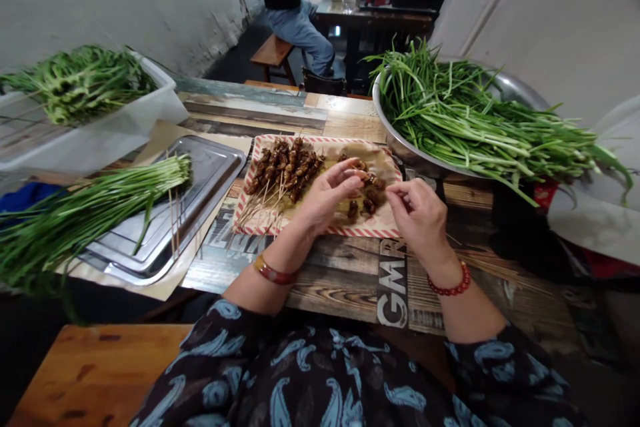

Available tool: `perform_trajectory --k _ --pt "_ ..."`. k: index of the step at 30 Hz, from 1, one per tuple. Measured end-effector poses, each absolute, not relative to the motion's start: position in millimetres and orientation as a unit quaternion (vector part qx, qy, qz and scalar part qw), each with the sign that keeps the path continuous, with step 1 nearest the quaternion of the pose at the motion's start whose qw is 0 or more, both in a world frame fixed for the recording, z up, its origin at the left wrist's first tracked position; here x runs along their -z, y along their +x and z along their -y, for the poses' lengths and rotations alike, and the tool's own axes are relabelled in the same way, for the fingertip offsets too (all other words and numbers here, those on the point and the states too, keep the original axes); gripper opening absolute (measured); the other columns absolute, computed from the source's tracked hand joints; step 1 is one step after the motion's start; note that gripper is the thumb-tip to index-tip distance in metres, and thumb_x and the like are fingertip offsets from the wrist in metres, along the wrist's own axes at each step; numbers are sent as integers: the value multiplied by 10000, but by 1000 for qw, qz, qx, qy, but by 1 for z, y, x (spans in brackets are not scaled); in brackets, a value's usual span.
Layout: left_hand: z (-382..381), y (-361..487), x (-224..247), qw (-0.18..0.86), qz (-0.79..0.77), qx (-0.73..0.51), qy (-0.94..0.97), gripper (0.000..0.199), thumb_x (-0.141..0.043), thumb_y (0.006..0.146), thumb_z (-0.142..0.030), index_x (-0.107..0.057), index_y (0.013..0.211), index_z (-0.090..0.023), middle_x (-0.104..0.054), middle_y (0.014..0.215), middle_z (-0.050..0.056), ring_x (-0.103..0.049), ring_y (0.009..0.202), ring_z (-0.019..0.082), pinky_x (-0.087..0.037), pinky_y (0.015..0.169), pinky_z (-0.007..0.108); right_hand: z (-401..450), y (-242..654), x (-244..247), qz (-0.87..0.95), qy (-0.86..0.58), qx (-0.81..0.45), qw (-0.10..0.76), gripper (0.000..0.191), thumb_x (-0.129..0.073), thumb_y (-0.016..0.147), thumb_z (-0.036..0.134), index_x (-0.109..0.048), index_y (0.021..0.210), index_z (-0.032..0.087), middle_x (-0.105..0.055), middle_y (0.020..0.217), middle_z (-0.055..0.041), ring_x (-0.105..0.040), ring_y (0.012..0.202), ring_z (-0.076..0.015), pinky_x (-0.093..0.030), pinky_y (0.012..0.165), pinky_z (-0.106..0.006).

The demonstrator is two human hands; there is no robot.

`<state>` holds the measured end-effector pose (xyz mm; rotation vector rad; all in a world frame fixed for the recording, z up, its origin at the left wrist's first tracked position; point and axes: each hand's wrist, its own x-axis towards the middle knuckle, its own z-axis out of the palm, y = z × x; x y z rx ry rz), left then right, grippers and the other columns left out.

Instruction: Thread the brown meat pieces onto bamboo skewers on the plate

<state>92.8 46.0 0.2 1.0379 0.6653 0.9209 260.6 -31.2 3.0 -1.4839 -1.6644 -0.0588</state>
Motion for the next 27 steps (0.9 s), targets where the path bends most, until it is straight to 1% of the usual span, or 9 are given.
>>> perform_trajectory --k 3,6,8,11,14,18,21,23,27 --pt "-59 83 -1 601 -369 -424 568 284 -709 775 -361 -704 977 -161 -686 912 54 -585 794 142 -434 758 273 29 266 -3 662 -602 35 445 121 -537 927 223 -599 823 223 -630 767 -20 -594 727 -168 -490 672 -309" --pt "-66 78 1 460 -406 -358 704 170 -676 783 -320 -691 815 -153 -649 800 43 -549 748 151 -407 718 279 28 269 -2 664 -599 40 445 112 -533 925 216 -596 832 216 -624 766 -23 -587 722 -168 -480 658 -304" --pt "-66 77 4 381 -400 -295 780 162 -680 777 -320 -673 751 -160 -627 759 41 -524 711 152 -390 705 289 27 270 -1 666 -598 40 445 112 -530 925 215 -593 832 214 -622 771 -23 -584 720 -166 -477 652 -300" --pt "-62 78 8 295 -388 -208 848 207 -694 775 -367 -655 720 -171 -613 735 45 -505 679 161 -377 698 305 27 269 1 666 -598 35 445 116 -522 926 210 -592 834 216 -622 781 -24 -580 715 -165 -477 643 -298" --pt "-57 81 9 231 -399 -160 873 241 -706 766 -410 -655 719 -179 -622 759 68 -539 731 198 -386 741 332 26 269 2 667 -598 31 444 118 -516 927 207 -597 841 218 -623 789 -27 -580 718 -167 -484 651 -304" --pt "-52 83 8 188 -415 -128 881 241 -690 780 -413 -663 753 -175 -640 839 107 -577 818 248 -400 779 363 26 269 3 670 -593 34 445 115 -519 927 205 -600 846 215 -620 785 -25 -583 721 -165 -492 662 -303" --pt "-50 85 7 168 -403 -105 893 180 -663 799 -349 -665 811 -169 -646 887 117 -588 850 258 -415 767 360 27 268 2 670 -594 33 444 126 -515 935 215 -601 843 219 -620 782 -23 -586 718 -162 -495 663 -300" --pt "-49 85 8 172 -390 -100 899 128 -646 802 -284 -664 865 -174 -645 910 107 -591 863 246 -424 762 345 27 268 2 670 -595 29 443 132 -513 940 227 -601 841 222 -623 784 -23 -587 719 -164 -497 663 -303" --pt "-49 86 8 225 -377 -131 889 136 -643 776 -208 -668 907 -182 -651 915 89 -588 859 229 -435 764 336 27 268 2 670 -596 29 442 131 -513 938 228 -595 837 224 -627 788 -23 -587 717 -166 -493 659 -305"
